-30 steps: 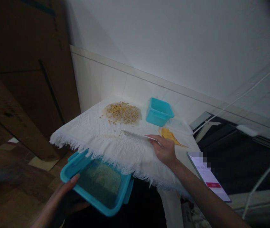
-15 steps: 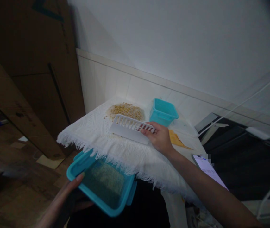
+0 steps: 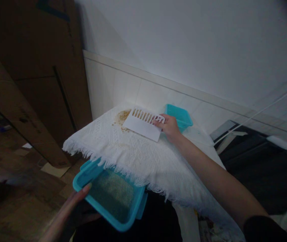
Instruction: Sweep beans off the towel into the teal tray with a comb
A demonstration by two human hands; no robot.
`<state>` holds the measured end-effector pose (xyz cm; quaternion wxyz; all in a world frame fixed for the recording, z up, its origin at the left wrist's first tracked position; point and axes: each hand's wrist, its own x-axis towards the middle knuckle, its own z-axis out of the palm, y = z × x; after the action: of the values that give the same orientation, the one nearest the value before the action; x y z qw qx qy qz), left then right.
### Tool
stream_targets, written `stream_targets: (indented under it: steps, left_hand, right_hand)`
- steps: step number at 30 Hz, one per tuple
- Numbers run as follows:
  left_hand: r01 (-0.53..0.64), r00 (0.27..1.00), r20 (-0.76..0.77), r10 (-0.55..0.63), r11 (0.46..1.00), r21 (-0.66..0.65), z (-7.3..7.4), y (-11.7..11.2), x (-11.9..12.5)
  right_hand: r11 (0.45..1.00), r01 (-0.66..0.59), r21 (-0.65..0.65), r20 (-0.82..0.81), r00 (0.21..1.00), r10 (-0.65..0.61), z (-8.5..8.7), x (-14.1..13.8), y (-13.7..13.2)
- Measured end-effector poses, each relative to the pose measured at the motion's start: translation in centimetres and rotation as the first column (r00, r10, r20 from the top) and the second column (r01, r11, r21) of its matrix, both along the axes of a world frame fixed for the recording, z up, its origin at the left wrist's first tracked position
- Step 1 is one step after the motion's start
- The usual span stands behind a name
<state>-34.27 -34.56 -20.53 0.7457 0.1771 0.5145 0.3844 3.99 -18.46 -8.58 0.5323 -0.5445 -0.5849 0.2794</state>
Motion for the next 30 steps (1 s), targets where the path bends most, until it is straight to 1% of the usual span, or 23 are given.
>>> stream_targets:
  steps: [3, 5, 7, 9, 12, 14, 16, 18, 20, 23, 25, 27, 30]
  left_hand:
    - [-0.02, 0.998, -0.069, 0.01, 0.989, -0.148, 0.1, 0.0, -0.1]
    - [-0.024, 0.996, -0.085, 0.009, 0.985, -0.172, 0.1, 0.1, -0.1]
    - [-0.021, 0.992, -0.122, -0.001, 0.984, -0.178, 0.2, 0.2, -0.1]
    - [-0.018, 0.985, -0.17, -0.012, 0.985, -0.172, 0.3, 0.3, -0.1]
    - [-0.017, 0.983, -0.186, -0.013, 0.987, -0.158, 0.5, 0.2, 0.2]
    - [-0.033, 0.984, -0.176, 0.005, 0.987, -0.157, 0.6, 0.1, 0.3]
    - [-0.043, 0.986, -0.168, 0.015, 0.985, -0.167, 0.5, 0.1, 0.3]
    - [-0.044, 0.989, -0.149, 0.019, 0.985, -0.164, 0.1, 0.2, 0.3]
    - [-0.048, 0.991, -0.135, 0.027, 0.987, -0.155, -0.4, 0.3, 0.1]
    - [-0.057, 0.993, -0.109, 0.04, 0.986, -0.158, -0.8, 0.3, -0.1]
    - [-0.059, 0.994, -0.097, 0.044, 0.986, -0.157, -0.8, 0.2, -0.1]
    - [-0.072, 0.991, -0.12, 0.054, 0.986, -0.148, -0.6, 0.1, -0.2]
    - [-0.066, 0.989, -0.141, 0.044, 0.986, -0.154, -0.5, 0.2, -0.2]
  right_hand:
    - [0.992, -0.086, -0.088, -0.08, 0.994, 0.079, 0.0, -0.2, -0.3]
    - [0.976, -0.16, -0.145, -0.118, 0.983, 0.143, -0.3, -0.7, -0.3]
    - [0.966, -0.193, -0.173, -0.135, 0.976, 0.17, -0.6, -0.9, 0.2]
    - [0.967, -0.169, -0.19, -0.147, 0.979, 0.143, -0.9, -0.8, 1.2]
    - [0.967, -0.089, -0.238, -0.183, 0.982, 0.046, -0.9, 0.0, 2.6]
    - [0.964, -0.057, -0.26, -0.201, 0.98, 0.004, -0.9, 0.8, 3.0]
    - [0.964, -0.044, -0.264, -0.2, 0.98, -0.01, -0.8, 1.6, 2.9]
    - [0.972, -0.028, -0.233, -0.176, 0.984, -0.014, -0.8, 2.1, 2.3]
    - [0.988, -0.015, -0.151, -0.12, 0.993, -0.003, -1.0, 2.4, 1.5]
    - [1.0, -0.019, 0.023, 0.08, 0.997, 0.017, -1.5, 2.1, -0.4]
    - [0.993, -0.03, 0.118, 0.259, 0.966, -0.002, -2.0, 1.5, -1.9]
    - [0.981, -0.056, 0.186, 0.405, 0.914, -0.025, -2.6, 0.8, -3.5]
    - [0.957, -0.115, 0.265, 0.524, 0.851, -0.043, -3.6, -0.1, -5.7]
